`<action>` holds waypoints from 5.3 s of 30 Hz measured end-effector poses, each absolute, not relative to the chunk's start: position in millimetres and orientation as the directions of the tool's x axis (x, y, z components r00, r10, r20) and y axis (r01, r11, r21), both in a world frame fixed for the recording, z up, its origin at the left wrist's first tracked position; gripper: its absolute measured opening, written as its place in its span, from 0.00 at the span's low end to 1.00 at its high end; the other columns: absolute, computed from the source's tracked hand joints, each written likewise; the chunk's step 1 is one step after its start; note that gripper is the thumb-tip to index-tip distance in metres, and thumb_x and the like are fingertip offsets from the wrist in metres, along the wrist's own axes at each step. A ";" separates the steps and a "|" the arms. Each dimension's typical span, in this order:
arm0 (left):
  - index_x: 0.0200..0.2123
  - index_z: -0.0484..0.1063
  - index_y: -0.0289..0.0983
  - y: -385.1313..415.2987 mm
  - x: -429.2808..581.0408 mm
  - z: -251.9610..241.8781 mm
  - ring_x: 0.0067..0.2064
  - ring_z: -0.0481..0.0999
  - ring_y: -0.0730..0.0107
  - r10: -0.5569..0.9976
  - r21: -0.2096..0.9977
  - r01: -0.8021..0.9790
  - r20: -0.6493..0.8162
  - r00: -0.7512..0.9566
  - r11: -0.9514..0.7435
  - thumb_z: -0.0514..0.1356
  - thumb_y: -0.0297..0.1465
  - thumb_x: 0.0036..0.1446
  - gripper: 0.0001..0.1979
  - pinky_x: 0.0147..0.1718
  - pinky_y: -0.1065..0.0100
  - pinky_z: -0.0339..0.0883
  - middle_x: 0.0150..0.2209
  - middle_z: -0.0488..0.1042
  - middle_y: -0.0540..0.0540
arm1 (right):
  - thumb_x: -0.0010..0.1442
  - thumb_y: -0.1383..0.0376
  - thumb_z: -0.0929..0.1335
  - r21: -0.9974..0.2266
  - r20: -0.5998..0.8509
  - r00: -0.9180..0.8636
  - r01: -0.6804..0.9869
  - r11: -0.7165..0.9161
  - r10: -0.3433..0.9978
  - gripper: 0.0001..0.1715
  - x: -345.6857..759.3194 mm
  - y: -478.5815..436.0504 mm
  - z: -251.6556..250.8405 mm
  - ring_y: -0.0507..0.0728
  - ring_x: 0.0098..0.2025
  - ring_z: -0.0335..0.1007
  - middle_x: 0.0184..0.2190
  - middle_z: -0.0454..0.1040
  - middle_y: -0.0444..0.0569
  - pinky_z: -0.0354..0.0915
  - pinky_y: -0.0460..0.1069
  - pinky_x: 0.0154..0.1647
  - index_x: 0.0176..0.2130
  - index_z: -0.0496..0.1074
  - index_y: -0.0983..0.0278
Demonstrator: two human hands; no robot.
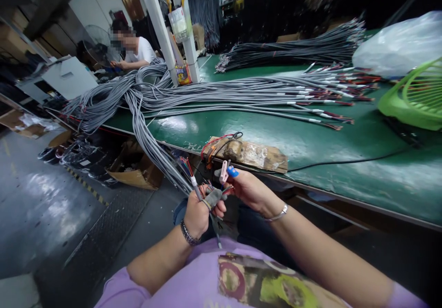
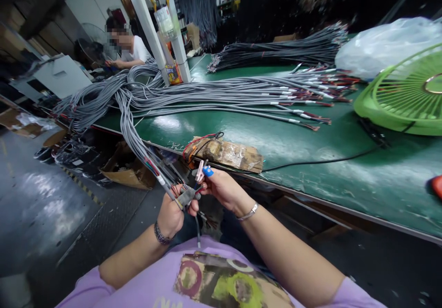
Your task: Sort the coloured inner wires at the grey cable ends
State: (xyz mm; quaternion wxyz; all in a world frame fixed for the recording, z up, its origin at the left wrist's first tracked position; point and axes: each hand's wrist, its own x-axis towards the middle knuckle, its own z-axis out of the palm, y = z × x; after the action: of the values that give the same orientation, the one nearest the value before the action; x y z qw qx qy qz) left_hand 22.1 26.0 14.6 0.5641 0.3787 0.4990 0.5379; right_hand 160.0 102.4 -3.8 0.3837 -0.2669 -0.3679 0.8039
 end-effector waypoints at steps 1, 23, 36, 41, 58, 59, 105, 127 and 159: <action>0.21 0.70 0.33 26.4 22.6 14.7 0.15 0.68 0.77 0.985 0.964 -0.235 -0.148 -0.088 0.124 0.65 0.44 0.48 0.19 0.15 0.75 0.57 0.17 0.73 0.48 | 0.50 0.47 0.72 -0.841 -0.121 -0.500 -0.407 -0.356 0.858 0.23 157.8 101.6 -3.0 0.49 0.23 0.61 0.22 0.69 0.43 0.61 0.46 0.26 0.28 0.72 0.65; 0.23 0.69 0.34 30.8 24.2 6.3 0.14 0.65 0.78 0.977 0.964 -0.216 -0.182 -0.110 0.155 0.65 0.45 0.48 0.20 0.13 0.76 0.55 0.16 0.72 0.49 | 0.49 0.44 0.72 -0.632 -0.244 -0.456 -0.594 -0.497 0.856 0.25 143.7 100.4 -4.4 0.49 0.22 0.63 0.24 0.72 0.45 0.63 0.45 0.22 0.29 0.74 0.64; 0.23 0.69 0.34 19.5 20.2 5.4 0.15 0.66 0.78 0.983 0.977 -0.182 -0.133 -0.130 0.108 0.64 0.45 0.50 0.19 0.15 0.75 0.57 0.17 0.72 0.49 | 0.52 0.44 0.70 -0.734 -0.278 -0.629 -0.349 -0.583 0.726 0.27 169.0 103.3 -2.5 0.51 0.27 0.69 0.27 0.73 0.48 0.68 0.46 0.28 0.32 0.74 0.66; 0.23 0.71 0.33 24.5 21.8 15.8 0.14 0.65 0.78 0.981 0.967 -0.240 -0.121 -0.149 0.083 0.64 0.42 0.50 0.17 0.14 0.75 0.56 0.16 0.71 0.50 | 0.48 0.47 0.73 -0.782 -0.201 -0.500 -0.436 -0.445 0.843 0.24 155.3 100.9 4.8 0.48 0.23 0.61 0.22 0.67 0.42 0.64 0.45 0.27 0.26 0.71 0.65; 0.23 0.70 0.34 33.7 23.5 14.4 0.13 0.65 0.78 0.970 0.955 -0.252 -0.197 -0.144 0.157 0.65 0.45 0.47 0.19 0.13 0.75 0.54 0.15 0.71 0.49 | 0.49 0.41 0.70 -0.746 -0.191 -0.349 -0.556 -0.367 0.917 0.27 142.2 98.9 -10.7 0.51 0.24 0.61 0.23 0.70 0.45 0.62 0.47 0.27 0.29 0.73 0.63; 0.23 0.70 0.34 34.0 23.7 13.7 0.13 0.64 0.78 0.969 0.955 -0.252 -0.199 -0.143 0.159 0.65 0.45 0.47 0.19 0.13 0.75 0.55 0.15 0.71 0.49 | 0.48 0.42 0.71 -0.705 -0.212 -0.396 -0.571 -0.420 0.893 0.27 141.4 100.1 -9.9 0.51 0.25 0.62 0.24 0.71 0.45 0.63 0.47 0.27 0.29 0.73 0.63; 0.22 0.72 0.31 18.9 12.7 6.3 0.15 0.68 0.76 0.966 0.945 -0.219 -0.256 -0.042 0.241 0.67 0.45 0.44 0.20 0.15 0.75 0.59 0.16 0.73 0.48 | 0.46 0.47 0.74 -0.871 -0.274 -0.424 -0.273 -0.410 0.863 0.24 179.1 69.3 -11.7 0.50 0.28 0.67 0.29 0.76 0.47 0.66 0.47 0.33 0.30 0.76 0.64; 0.23 0.71 0.33 37.9 21.5 14.3 0.14 0.66 0.78 0.969 0.927 -0.308 -0.240 -0.053 0.213 0.67 0.46 0.45 0.20 0.14 0.76 0.59 0.15 0.71 0.49 | 0.50 0.47 0.72 -0.648 -0.194 -0.517 -0.570 -0.505 0.834 0.24 145.9 104.5 -4.4 0.50 0.23 0.65 0.24 0.74 0.46 0.63 0.46 0.24 0.32 0.78 0.65; 0.22 0.70 0.33 30.5 24.9 14.2 0.14 0.64 0.78 0.968 0.952 -0.269 -0.190 -0.161 0.142 0.64 0.44 0.48 0.18 0.14 0.75 0.55 0.15 0.70 0.50 | 0.51 0.51 0.73 -0.674 -0.234 -0.512 -0.528 -0.517 0.827 0.20 151.8 96.8 2.4 0.48 0.26 0.66 0.25 0.72 0.44 0.67 0.44 0.28 0.32 0.75 0.65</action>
State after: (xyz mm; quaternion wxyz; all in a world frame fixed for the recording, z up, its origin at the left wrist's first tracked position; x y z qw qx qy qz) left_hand 24.9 30.5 14.2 0.5520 0.3386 0.5161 0.5607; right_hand 151.8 96.8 2.4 0.4099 -0.2760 -0.2710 0.8260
